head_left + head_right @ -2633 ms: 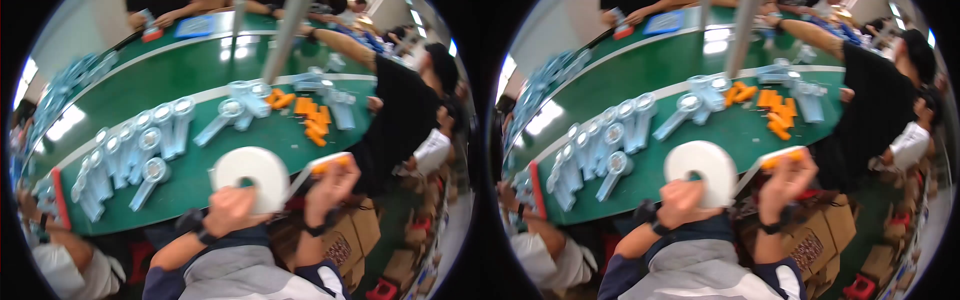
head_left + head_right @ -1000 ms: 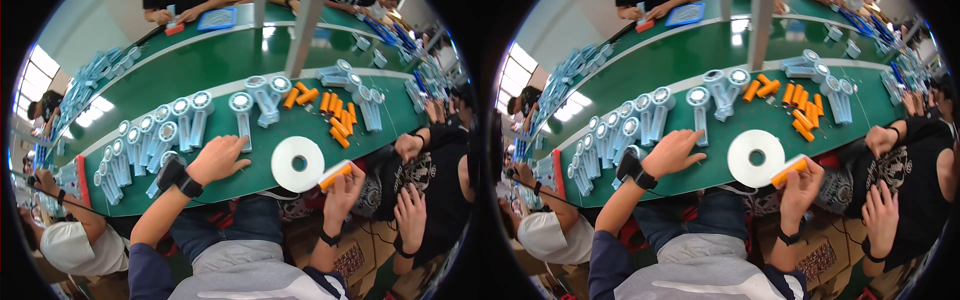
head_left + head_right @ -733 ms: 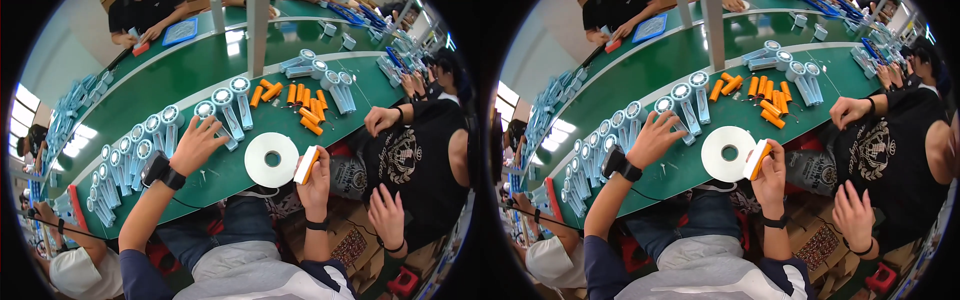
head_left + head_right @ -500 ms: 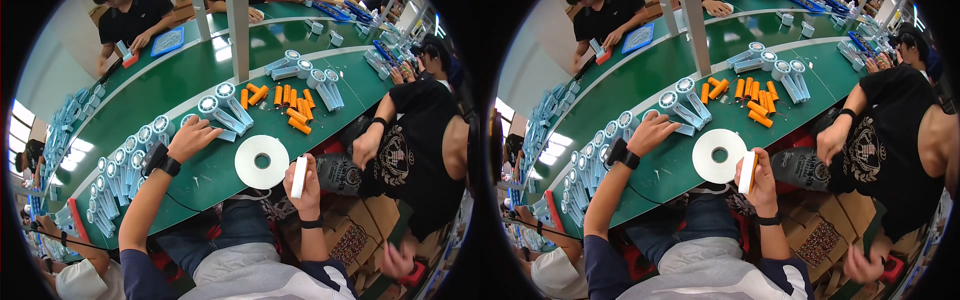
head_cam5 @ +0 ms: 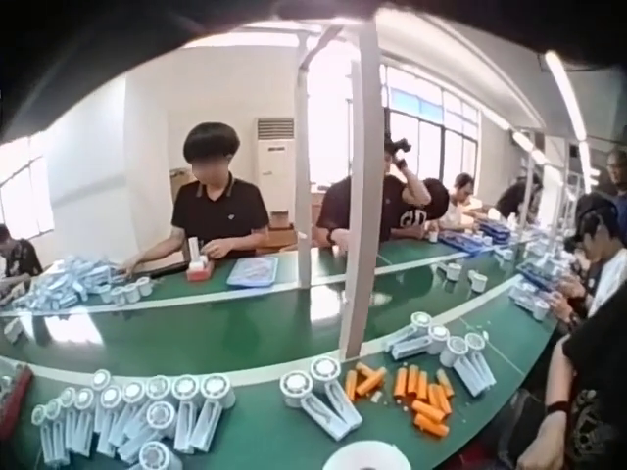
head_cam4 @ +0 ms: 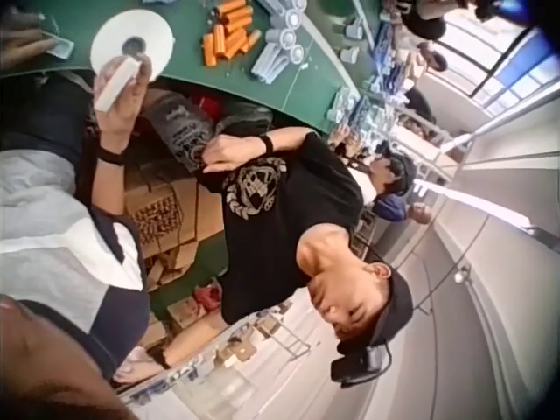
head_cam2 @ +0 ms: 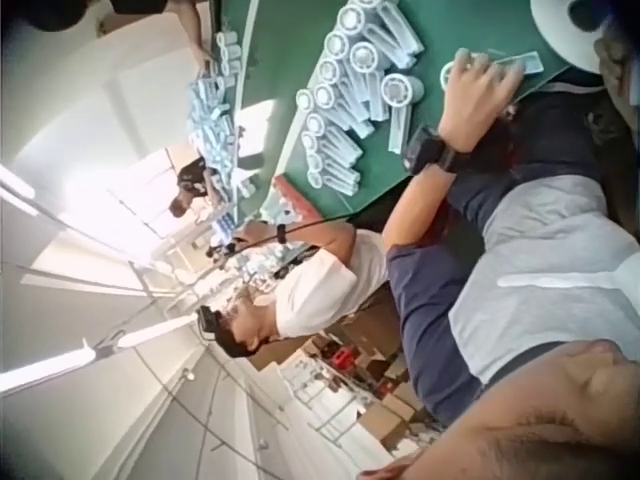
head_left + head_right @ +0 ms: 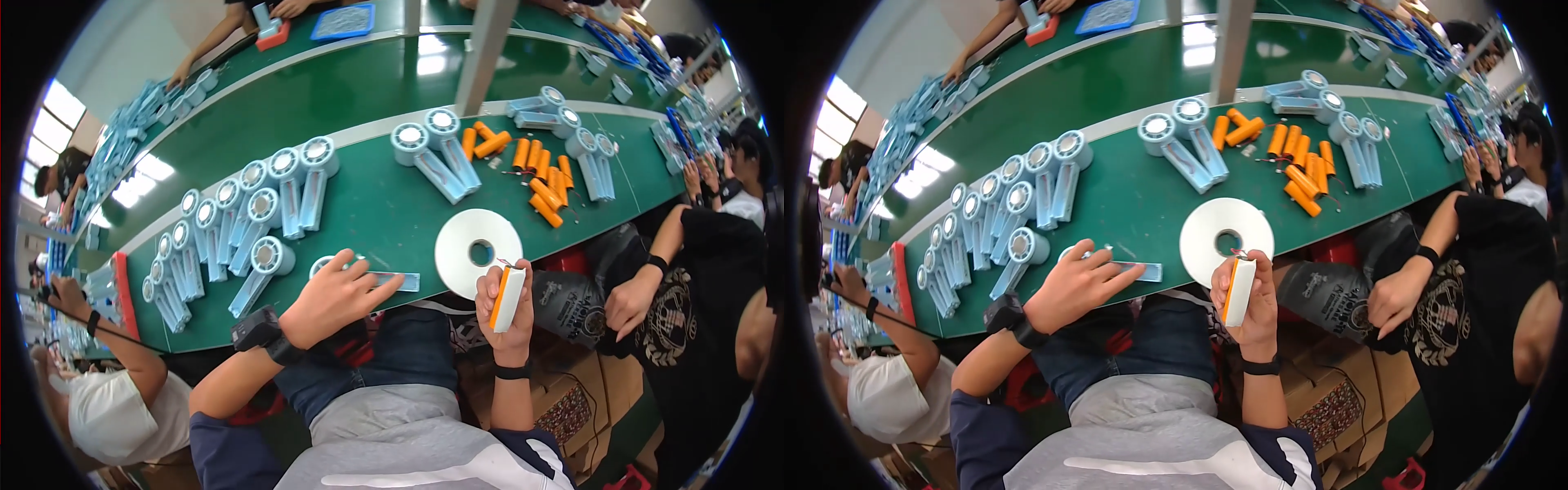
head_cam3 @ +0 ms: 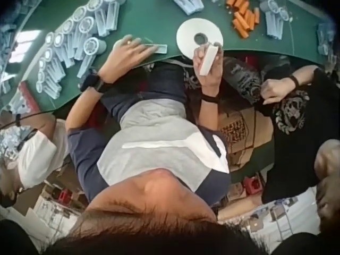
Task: Worker applying adhesive tape and components to handheld fan housings on an assembly line.
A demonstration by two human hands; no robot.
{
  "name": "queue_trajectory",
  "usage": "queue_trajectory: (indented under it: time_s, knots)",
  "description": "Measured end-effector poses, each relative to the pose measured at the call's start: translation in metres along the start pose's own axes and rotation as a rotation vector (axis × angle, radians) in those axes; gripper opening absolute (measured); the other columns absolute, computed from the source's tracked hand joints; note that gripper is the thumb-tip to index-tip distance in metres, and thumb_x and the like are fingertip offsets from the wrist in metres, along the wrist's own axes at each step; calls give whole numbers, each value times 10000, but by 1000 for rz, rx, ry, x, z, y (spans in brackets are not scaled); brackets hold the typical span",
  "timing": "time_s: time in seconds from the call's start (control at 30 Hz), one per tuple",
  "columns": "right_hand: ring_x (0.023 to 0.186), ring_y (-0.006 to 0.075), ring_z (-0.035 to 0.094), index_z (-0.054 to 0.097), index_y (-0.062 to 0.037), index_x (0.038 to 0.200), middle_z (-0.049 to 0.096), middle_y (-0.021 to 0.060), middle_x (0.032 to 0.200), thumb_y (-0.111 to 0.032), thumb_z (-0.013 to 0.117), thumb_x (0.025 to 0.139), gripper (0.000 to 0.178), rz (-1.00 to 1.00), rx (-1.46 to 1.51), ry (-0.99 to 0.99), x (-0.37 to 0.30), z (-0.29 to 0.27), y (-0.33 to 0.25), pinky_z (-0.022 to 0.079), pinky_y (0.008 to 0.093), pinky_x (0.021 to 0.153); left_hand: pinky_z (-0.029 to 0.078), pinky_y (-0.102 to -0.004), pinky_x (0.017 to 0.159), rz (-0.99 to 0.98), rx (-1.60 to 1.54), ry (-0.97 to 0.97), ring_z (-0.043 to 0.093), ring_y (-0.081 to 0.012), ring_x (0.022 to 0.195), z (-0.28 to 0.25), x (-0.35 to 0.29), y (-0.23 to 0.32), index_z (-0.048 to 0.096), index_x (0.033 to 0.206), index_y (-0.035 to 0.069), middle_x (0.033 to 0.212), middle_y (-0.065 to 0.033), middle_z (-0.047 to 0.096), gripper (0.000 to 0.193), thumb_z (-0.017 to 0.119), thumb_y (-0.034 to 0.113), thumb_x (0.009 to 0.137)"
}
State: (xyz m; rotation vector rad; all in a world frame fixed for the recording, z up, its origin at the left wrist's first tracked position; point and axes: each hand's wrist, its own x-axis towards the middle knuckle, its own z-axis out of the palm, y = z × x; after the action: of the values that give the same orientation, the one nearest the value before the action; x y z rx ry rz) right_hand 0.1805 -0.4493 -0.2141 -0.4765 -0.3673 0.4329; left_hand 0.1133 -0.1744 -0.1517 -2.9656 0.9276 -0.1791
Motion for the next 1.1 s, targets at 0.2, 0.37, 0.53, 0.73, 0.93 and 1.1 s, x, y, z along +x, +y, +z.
queue_trajectory:
  time_s: [0.2, 0.37, 0.53, 0.73, 0.93, 1.1]
  knots:
    - [824, 158, 545, 434, -171, 1458, 579, 135, 1029, -325, 532, 1036, 460, 37, -64, 24, 0, 11, 24, 489, 270, 663, 444, -415, 934, -169, -66, 184, 576, -251, 1083, 5, -20, 3, 632, 1017, 72, 1138, -101, 596, 226, 664, 140, 804]
    - [861, 158, 572, 435, -142, 1445, 596, 133, 1060, -301, 542, 1035, 453, 28, -116, 89, -3, 14, 30, 495, 270, 661, 441, -482, 1004, -268, -89, 183, 545, -290, 1203, 21, -27, 1, 632, 982, 38, 1261, -152, 557, 243, 711, 166, 791]
    - [831, 160, 568, 447, -141, 1429, 598, 126, 1065, -238, 554, 1032, 423, 53, -222, 238, -4, 32, 45, 490, 249, 670, 414, -535, 1066, -261, -26, 158, 510, -300, 1280, 24, -30, 3, 636, 946, 9, 1317, -166, 542, 203, 683, 139, 798]
    - [851, 141, 579, 441, -123, 1416, 597, 100, 1089, -177, 537, 1042, 390, -43, -256, 344, 17, 54, 78, 490, 240, 713, 403, -520, 1080, -345, 101, 71, 536, -263, 1202, 20, -19, 18, 635, 917, -4, 1198, -141, 561, 161, 632, 109, 803]
    - [1015, 122, 576, 410, -79, 1421, 578, 73, 1149, -155, 503, 1057, 384, -33, -377, 220, 22, 16, 93, 507, 284, 800, 419, -476, 1024, -448, -16, 195, 550, -232, 1052, 34, -17, 21, 639, 827, 30, 1019, -93, 541, 96, 623, 117, 792]
    - [1064, 139, 586, 398, -88, 1426, 585, 80, 1203, -172, 500, 1060, 389, -62, -492, 521, 26, 31, 89, 500, 306, 795, 435, -454, 953, -521, -51, 230, 553, -227, 963, 39, -20, 20, 671, 776, 46, 927, -79, 542, 91, 646, 128, 746]
